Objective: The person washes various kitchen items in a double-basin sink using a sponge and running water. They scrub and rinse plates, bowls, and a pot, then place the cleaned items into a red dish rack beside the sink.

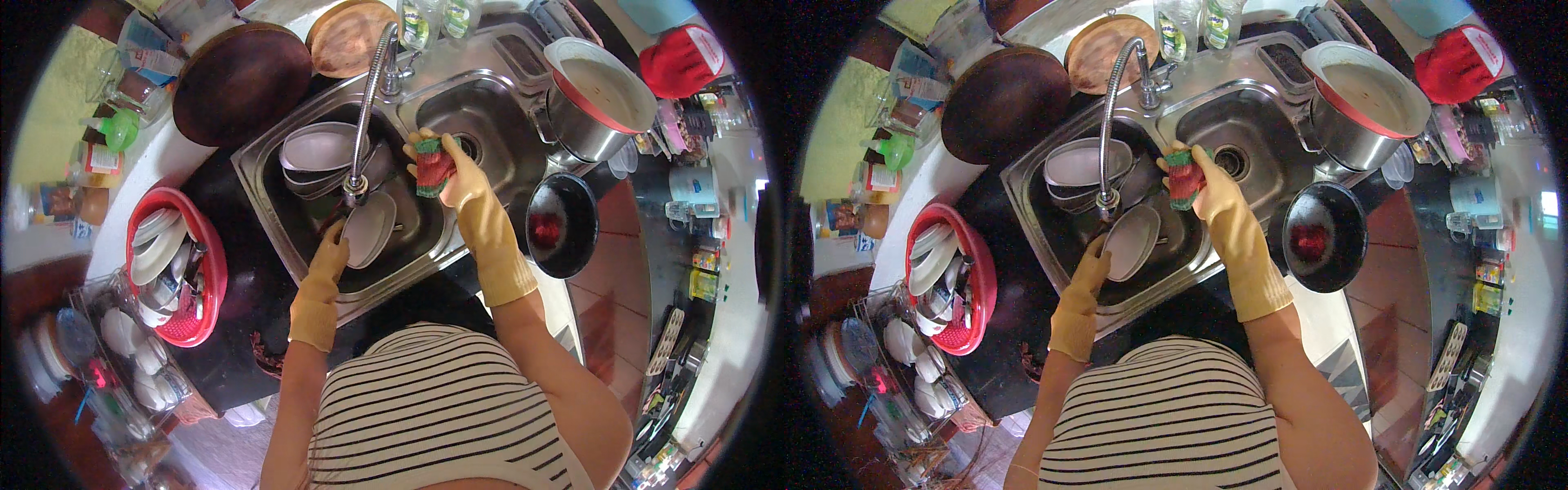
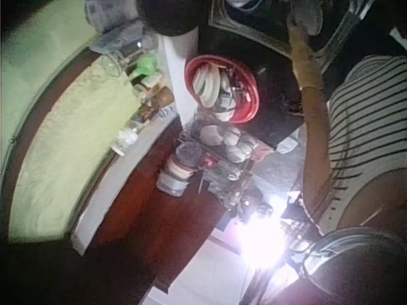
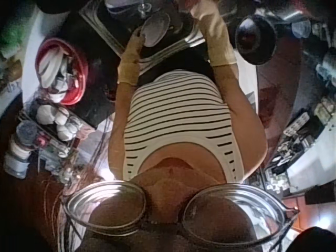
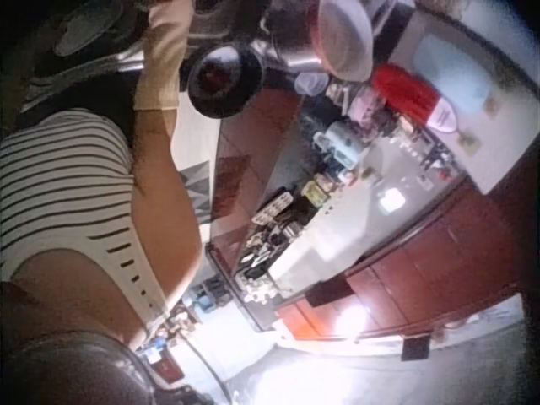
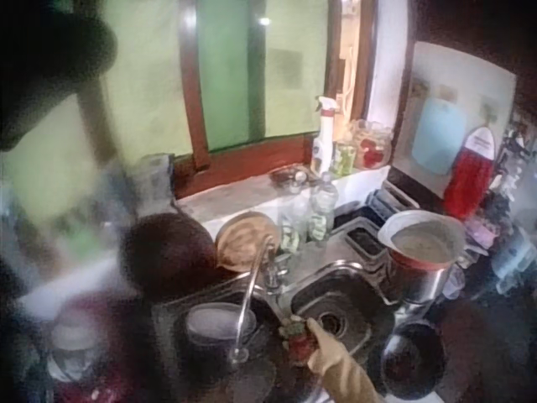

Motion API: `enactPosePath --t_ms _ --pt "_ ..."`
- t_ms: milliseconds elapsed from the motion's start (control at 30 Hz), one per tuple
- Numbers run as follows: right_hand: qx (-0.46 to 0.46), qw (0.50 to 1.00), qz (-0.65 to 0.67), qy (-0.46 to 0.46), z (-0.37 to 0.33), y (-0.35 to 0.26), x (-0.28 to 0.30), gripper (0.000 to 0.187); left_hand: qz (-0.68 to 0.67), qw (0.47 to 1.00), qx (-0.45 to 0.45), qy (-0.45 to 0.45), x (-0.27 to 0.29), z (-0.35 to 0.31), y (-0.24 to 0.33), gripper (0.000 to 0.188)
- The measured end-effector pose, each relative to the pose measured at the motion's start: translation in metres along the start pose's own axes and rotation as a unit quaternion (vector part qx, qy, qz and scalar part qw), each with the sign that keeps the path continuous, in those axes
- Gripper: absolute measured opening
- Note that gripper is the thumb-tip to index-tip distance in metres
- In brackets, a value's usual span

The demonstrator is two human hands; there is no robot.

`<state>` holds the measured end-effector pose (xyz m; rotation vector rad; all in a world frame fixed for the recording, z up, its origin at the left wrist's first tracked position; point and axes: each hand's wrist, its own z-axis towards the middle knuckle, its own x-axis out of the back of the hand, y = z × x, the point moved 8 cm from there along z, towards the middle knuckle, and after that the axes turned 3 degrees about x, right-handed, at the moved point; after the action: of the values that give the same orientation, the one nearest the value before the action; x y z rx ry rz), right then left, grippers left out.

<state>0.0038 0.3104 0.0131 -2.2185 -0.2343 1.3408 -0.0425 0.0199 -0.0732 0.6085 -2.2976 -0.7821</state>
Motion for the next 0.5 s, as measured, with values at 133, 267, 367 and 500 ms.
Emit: enactPosePath --t_ms 133,267,367,500 --pt "0.051 0.997 0.016 -0.055 0.013 -0.02 -0.019 0.05 -0.013 0.999 -0.033 0.033 0.002 0.008 -0.012 0.052" --pt "0.165 0.92 -0.355 -0.019 0.008 -0.055 -0.043 0.043 -0.003 0.998 -0.034 0.045 0.002 0.006 -0.011 0.053" --pt "0.225 0.835 -0.49 0.111 0.016 -0.071 -0.028 0.04 0.021 0.999 -0.024 0.044 0.0 0.007 -0.01 0.055" --pt "0.129 0.883 -0.402 0.207 0.05 -0.071 0.03 0.04 0.046 0.992 -0.065 0.095 0.003 0.011 -0.011 0.057"
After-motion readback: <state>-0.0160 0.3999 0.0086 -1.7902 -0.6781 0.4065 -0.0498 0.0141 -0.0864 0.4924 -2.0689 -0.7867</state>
